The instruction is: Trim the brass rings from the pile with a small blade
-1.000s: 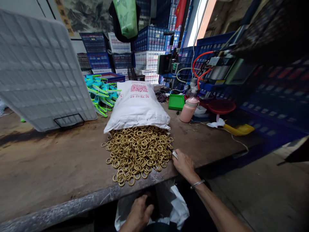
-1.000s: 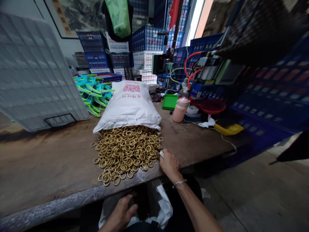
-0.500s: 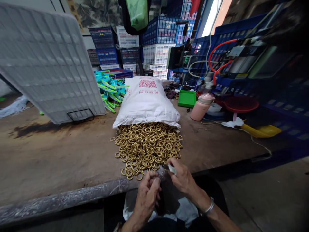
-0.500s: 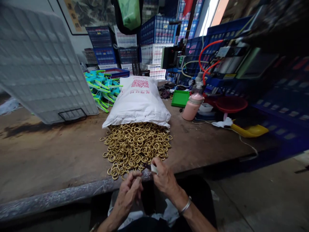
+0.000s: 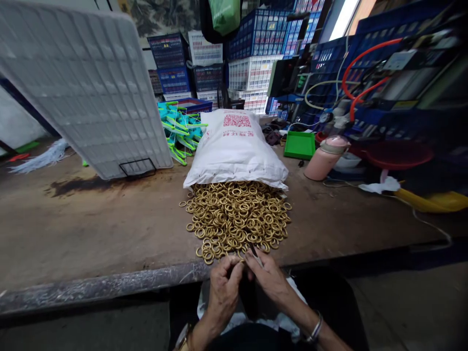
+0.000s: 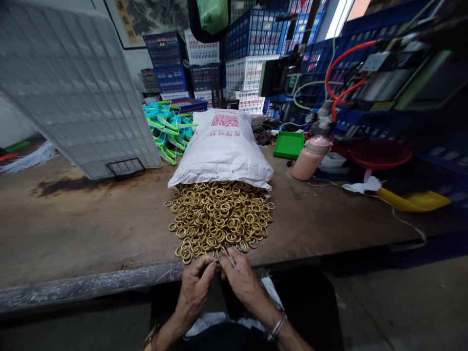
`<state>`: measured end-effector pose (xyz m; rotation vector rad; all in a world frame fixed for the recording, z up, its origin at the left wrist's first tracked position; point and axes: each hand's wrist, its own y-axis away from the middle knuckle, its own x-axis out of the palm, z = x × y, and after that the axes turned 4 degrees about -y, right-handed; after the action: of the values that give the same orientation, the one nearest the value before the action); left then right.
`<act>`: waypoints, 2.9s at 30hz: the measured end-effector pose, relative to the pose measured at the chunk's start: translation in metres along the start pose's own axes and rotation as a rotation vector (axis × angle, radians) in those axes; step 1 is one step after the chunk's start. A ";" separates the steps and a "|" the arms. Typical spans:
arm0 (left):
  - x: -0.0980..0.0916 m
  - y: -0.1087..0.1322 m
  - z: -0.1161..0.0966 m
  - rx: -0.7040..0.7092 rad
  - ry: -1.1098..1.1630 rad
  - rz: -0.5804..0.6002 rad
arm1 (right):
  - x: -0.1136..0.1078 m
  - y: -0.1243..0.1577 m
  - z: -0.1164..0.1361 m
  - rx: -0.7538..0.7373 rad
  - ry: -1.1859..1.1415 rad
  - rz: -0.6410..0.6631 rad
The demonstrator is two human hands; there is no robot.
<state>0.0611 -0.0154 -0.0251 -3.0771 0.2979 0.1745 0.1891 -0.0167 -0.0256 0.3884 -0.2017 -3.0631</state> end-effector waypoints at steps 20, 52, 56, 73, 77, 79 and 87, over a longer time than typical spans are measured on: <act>-0.002 0.007 0.002 -0.326 0.436 0.214 | -0.006 -0.002 0.006 -0.027 0.102 -0.028; -0.007 0.022 0.009 -0.445 0.730 0.140 | -0.001 -0.001 -0.014 -0.228 0.765 -0.125; -0.013 0.020 0.010 -0.494 0.822 0.161 | 0.007 -0.003 -0.011 -0.236 0.839 -0.105; -0.005 0.006 0.006 -0.496 0.756 0.102 | -0.018 -0.017 -0.009 -0.105 0.331 -0.095; 0.000 0.000 0.004 -0.421 0.715 0.123 | -0.022 -0.011 -0.004 0.006 -0.102 0.066; 0.003 -0.002 0.002 -0.398 0.687 0.144 | -0.018 -0.006 -0.003 0.099 -0.268 0.156; 0.005 -0.002 0.005 -0.341 0.301 0.018 | -0.005 -0.004 0.003 0.189 -0.369 0.134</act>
<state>0.0655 -0.0143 -0.0301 -3.4373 0.3386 -0.2702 0.1931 -0.0123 -0.0217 -0.1838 -0.5099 -2.9623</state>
